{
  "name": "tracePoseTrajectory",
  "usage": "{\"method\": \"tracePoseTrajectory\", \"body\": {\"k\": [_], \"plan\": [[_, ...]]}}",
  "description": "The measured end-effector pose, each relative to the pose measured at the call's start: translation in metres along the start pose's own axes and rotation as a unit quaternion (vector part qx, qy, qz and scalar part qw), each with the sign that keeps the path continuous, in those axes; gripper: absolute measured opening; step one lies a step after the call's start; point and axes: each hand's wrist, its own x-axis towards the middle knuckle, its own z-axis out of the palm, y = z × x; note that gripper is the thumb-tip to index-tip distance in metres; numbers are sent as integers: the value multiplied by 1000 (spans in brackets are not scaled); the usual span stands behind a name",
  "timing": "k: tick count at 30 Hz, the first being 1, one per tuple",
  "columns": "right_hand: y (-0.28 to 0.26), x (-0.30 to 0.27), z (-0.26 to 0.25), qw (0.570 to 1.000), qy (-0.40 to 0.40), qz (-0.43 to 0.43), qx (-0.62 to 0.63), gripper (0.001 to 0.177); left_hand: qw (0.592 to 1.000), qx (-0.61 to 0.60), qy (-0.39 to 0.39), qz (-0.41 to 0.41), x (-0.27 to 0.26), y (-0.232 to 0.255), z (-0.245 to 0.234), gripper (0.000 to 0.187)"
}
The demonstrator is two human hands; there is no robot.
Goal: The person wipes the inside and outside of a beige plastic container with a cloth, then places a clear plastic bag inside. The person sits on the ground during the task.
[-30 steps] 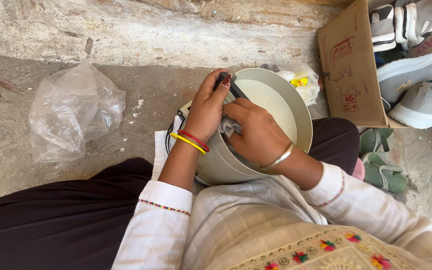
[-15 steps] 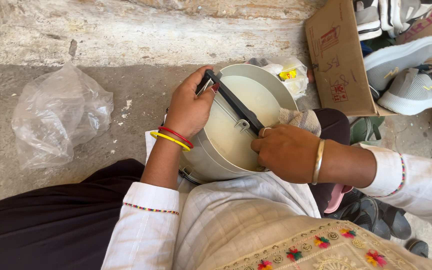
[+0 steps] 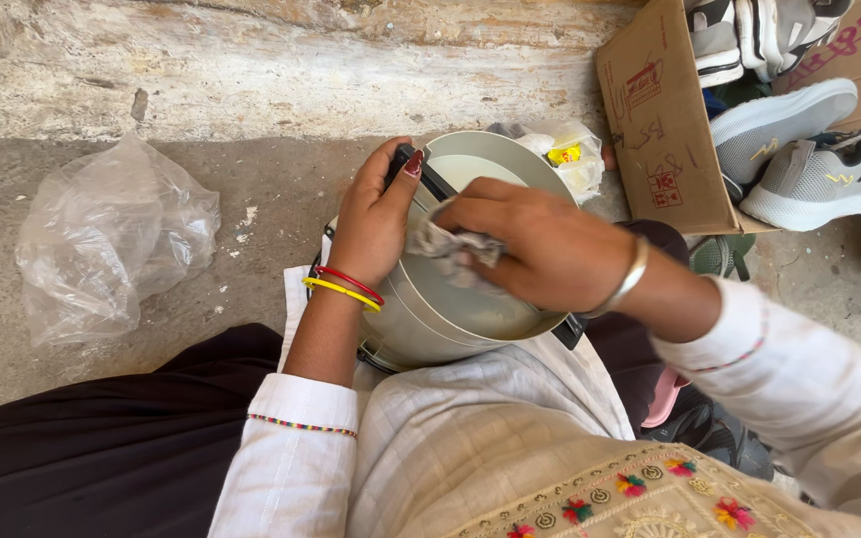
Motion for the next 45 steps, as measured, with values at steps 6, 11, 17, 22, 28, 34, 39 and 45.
{"method": "tracePoseTrajectory", "body": {"k": [6, 11, 17, 22, 28, 34, 39, 45], "plan": [[-21, 5, 57, 979, 4, 169, 111, 44, 985, -155, -69, -13, 9, -23, -1, 39], [-3, -30, 27, 971, -180, 101, 118, 51, 988, -119, -97, 30, 8, -23, 1, 37], [-5, -22, 50, 965, -83, 177, 176, 60, 980, -168, -104, 28, 2, -15, 3, 58], [5, 27, 74, 837, 54, 271, 472, 69, 937, -331, -108, -40, -7, -12, -2, 71], [16, 34, 89, 774, 160, 228, 568, 76, 954, -286, -91, 5, -5, -12, 1, 73], [14, -15, 47, 938, -116, 183, 271, 64, 971, -220, -95, 2, -9, -11, 3, 70], [31, -28, 29, 867, -258, 218, 365, 69, 995, -55, -51, 64, -15, -4, 4, 72], [40, 6, 58, 876, -66, 148, 454, 87, 966, -238, -98, -21, -14, -3, -3, 72]]}}
